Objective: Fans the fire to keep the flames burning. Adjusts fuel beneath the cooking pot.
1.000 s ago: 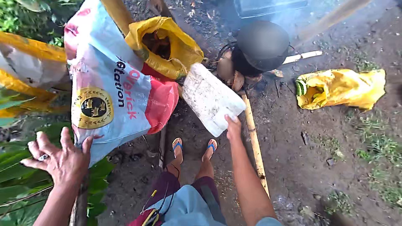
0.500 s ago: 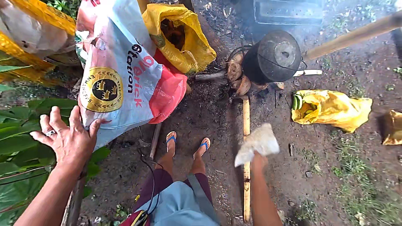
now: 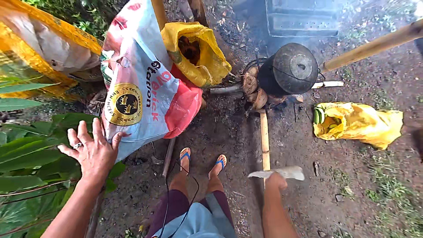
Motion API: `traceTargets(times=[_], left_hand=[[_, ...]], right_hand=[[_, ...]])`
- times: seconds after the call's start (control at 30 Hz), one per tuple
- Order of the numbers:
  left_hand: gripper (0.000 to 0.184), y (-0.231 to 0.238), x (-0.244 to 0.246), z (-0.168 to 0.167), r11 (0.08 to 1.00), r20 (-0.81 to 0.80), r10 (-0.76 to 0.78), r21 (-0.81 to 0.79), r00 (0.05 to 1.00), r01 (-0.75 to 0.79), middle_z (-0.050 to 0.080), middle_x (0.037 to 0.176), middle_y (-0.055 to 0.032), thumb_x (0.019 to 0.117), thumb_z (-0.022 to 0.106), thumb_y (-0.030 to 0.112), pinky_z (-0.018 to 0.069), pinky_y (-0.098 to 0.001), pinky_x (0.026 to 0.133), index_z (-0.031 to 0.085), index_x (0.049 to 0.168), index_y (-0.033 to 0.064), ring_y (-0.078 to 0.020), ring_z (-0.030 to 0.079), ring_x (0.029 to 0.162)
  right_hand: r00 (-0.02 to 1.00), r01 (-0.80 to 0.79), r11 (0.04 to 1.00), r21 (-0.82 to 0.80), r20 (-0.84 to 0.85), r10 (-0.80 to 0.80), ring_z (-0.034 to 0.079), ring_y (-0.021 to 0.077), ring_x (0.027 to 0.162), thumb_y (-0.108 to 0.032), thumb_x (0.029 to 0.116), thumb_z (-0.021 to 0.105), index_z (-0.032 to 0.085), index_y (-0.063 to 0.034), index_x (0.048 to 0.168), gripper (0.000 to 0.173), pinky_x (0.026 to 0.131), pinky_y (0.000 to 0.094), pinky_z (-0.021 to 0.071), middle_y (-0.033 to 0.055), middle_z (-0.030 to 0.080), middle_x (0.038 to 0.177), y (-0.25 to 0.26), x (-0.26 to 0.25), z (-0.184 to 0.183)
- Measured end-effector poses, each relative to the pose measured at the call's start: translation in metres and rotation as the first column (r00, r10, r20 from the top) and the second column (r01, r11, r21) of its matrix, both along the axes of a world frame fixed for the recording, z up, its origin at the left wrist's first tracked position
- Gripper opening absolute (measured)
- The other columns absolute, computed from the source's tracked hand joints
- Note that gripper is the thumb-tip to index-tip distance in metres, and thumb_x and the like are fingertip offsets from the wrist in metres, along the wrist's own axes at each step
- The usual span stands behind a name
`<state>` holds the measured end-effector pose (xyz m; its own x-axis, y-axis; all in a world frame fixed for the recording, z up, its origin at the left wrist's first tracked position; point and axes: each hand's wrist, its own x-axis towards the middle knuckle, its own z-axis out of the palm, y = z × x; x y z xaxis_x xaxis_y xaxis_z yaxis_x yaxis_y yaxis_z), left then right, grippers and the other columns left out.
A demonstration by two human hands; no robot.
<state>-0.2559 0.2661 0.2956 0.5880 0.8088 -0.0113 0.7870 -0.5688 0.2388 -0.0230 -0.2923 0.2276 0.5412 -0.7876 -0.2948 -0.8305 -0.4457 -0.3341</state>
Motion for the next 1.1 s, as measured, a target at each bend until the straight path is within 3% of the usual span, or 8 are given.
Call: traceTargets(times=[0.13, 0.23, 0.43, 0.5, 0.57, 0.73, 1.0, 1.1], left_hand=[[0.089, -0.004, 0.000, 0.001, 1.000, 0.020, -0.008, -0.007, 1.000, 0.008, 0.026, 0.164, -0.0306, 0.0972, 0.044, 0.070, 0.0059, -0.0854, 0.110, 0.033, 0.161, 0.0079, -0.0586, 0.015, 0.151], [0.092, -0.001, -0.002, -0.002, 1.000, 0.007, -0.017, 0.018, 1.000, 0.016, 0.026, 0.164, -0.0307, 0.0966, 0.042, 0.072, 0.0060, -0.0855, 0.110, 0.031, 0.161, 0.0079, -0.0593, 0.014, 0.151], [0.093, 0.000, -0.002, -0.006, 1.000, -0.005, -0.011, 0.019, 1.000, 0.011, 0.028, 0.163, -0.0309, 0.0959, 0.039, 0.073, 0.0081, -0.0848, 0.110, 0.032, 0.161, 0.0070, -0.0588, 0.017, 0.151], [0.092, -0.001, -0.003, -0.008, 1.000, -0.002, -0.001, 0.030, 1.000, 0.001, 0.028, 0.163, -0.0297, 0.0963, 0.041, 0.073, 0.0072, -0.0846, 0.110, 0.032, 0.161, 0.0083, -0.0579, 0.016, 0.151], [0.094, -0.002, -0.003, -0.009, 0.999, -0.010, 0.009, 0.045, 1.000, -0.008, 0.028, 0.164, -0.0283, 0.0951, 0.041, 0.075, 0.0071, -0.0847, 0.110, 0.029, 0.162, 0.0095, -0.0570, 0.015, 0.152], [0.095, -0.003, 0.000, -0.003, 0.999, -0.023, 0.035, 0.037, 0.999, -0.034, 0.026, 0.165, -0.0291, 0.0951, 0.044, 0.072, 0.0079, -0.0840, 0.111, 0.027, 0.162, 0.0074, -0.0564, 0.015, 0.152], [0.094, -0.002, 0.000, -0.007, 0.998, -0.037, 0.028, 0.053, 0.999, -0.026, 0.028, 0.164, -0.0272, 0.0951, 0.043, 0.073, 0.0078, -0.0835, 0.111, 0.028, 0.162, 0.0092, -0.0564, 0.015, 0.152], [0.095, -0.005, 0.003, -0.002, 0.998, -0.036, 0.041, 0.050, 0.999, -0.039, 0.024, 0.165, -0.0281, 0.0947, 0.048, 0.071, 0.0079, -0.0837, 0.112, 0.025, 0.163, 0.0089, -0.0566, 0.016, 0.152]], right_hand=[[0.948, -0.309, 0.765, 0.566, 0.250, 0.197, 0.067, 0.0280, 0.104, -0.005, 0.0993, 0.065, 0.059, 0.0096, 0.128, 0.033, 0.092, 0.0467, 0.0559, 0.0244, 0.067, 0.118, 0.092, 0.015, 0.006], [0.890, -0.456, 0.542, 0.706, 0.370, 0.267, 0.071, 0.0162, 0.095, -0.002, 0.0984, 0.065, 0.063, 0.0080, 0.121, 0.024, 0.086, 0.0349, 0.0604, 0.0158, 0.072, 0.108, 0.109, 0.039, 0.008], [0.985, -0.018, 0.988, 0.156, 0.172, -0.010, 0.057, 0.0454, 0.129, -0.018, 0.1032, 0.062, 0.049, 0.0102, 0.143, 0.050, 0.108, 0.0592, 0.0451, 0.0343, 0.057, 0.138, -0.013, 0.008, -0.011], [0.995, 0.049, 0.998, 0.050, 0.086, -0.054, 0.054, 0.0491, 0.132, -0.022, 0.1031, 0.058, 0.046, 0.0110, 0.145, 0.055, 0.109, 0.0621, 0.0438, 0.0361, 0.055, 0.141, -0.012, 0.001, -0.011], [0.985, -0.037, 0.974, 0.221, 0.175, -0.002, 0.059, 0.0453, 0.124, -0.012, 0.1001, 0.064, 0.053, 0.0111, 0.138, 0.046, 0.104, 0.0601, 0.0475, 0.0348, 0.059, 0.133, 0.023, -0.004, -0.002], [0.911, -0.383, 0.596, 0.706, 0.397, 0.115, 0.070, 0.0165, 0.096, 0.002, 0.0989, 0.063, 0.059, 0.0091, 0.126, 0.029, 0.087, 0.0341, 0.0599, 0.0183, 0.070, 0.112, 0.073, 0.020, 0.004], [0.987, 0.091, 0.993, 0.070, 0.126, -0.099, 0.054, 0.0491, 0.132, -0.022, 0.1041, 0.059, 0.048, 0.0080, 0.145, 0.052, 0.109, 0.0635, 0.0430, 0.0350, 0.055, 0.141, -0.033, -0.020, -0.015], [0.976, -0.058, 0.955, 0.290, 0.218, -0.007, 0.064, 0.0408, 0.114, -0.013, 0.1014, 0.063, 0.059, 0.0087, 0.133, 0.039, 0.098, 0.0576, 0.0516, 0.0316, 0.064, 0.125, 0.025, -0.016, -0.007]])
